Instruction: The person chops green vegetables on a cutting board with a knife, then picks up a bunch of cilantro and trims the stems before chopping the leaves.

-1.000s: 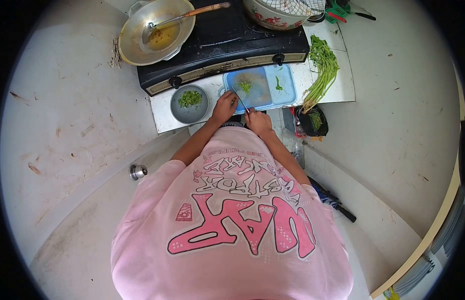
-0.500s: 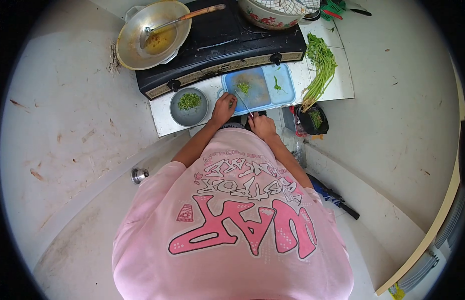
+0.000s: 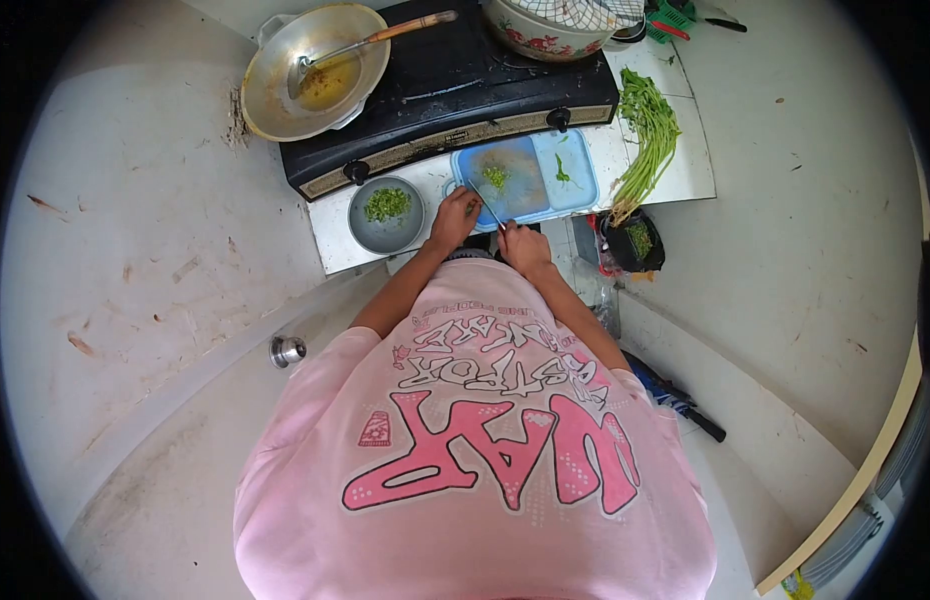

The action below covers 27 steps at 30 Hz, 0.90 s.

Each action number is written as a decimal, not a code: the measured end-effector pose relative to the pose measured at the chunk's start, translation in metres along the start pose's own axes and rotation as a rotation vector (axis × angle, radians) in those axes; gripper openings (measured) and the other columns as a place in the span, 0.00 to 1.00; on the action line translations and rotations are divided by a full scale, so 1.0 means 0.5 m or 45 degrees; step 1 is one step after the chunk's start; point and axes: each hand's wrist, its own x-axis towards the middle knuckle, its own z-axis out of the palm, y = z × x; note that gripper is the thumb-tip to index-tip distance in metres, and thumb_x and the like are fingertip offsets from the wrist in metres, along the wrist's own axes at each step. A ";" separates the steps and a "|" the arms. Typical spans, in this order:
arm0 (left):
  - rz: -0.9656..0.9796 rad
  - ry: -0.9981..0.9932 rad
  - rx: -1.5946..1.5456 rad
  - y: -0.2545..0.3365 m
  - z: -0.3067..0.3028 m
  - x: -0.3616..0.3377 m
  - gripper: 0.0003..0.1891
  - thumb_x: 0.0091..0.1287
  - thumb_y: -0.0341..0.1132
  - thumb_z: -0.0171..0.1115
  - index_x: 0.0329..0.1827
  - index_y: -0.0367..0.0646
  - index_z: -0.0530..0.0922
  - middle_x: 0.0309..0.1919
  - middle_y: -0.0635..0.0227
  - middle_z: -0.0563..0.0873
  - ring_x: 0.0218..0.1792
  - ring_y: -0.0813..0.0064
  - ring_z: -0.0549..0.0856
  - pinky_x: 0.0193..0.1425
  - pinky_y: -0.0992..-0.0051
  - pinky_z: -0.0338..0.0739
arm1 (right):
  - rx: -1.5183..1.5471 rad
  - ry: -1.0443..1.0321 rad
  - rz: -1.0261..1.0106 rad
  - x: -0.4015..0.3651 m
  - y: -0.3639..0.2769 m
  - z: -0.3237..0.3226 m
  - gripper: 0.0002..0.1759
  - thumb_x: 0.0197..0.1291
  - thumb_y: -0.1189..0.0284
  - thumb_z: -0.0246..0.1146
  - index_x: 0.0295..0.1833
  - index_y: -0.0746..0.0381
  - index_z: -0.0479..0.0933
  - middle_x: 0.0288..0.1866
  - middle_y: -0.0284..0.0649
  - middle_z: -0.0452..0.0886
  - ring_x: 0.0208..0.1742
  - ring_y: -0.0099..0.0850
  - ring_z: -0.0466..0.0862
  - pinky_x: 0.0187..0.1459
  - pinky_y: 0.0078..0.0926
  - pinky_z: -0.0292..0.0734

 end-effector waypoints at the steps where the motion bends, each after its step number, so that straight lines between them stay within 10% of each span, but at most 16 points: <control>1: -0.005 0.007 0.008 0.003 -0.001 0.000 0.05 0.65 0.23 0.66 0.42 0.34 0.86 0.39 0.54 0.86 0.42 0.56 0.89 0.50 0.62 0.83 | 0.006 0.002 -0.005 0.003 0.000 0.000 0.23 0.74 0.56 0.55 0.46 0.68 0.79 0.33 0.59 0.87 0.36 0.57 0.89 0.41 0.55 0.85; 27: 0.162 -0.029 0.155 0.009 -0.018 -0.017 0.08 0.67 0.23 0.62 0.46 0.36 0.85 0.40 0.54 0.80 0.44 0.48 0.85 0.50 0.56 0.82 | 0.044 -0.022 -0.039 -0.027 0.015 0.000 0.23 0.74 0.56 0.56 0.48 0.68 0.79 0.32 0.59 0.87 0.35 0.58 0.89 0.41 0.56 0.85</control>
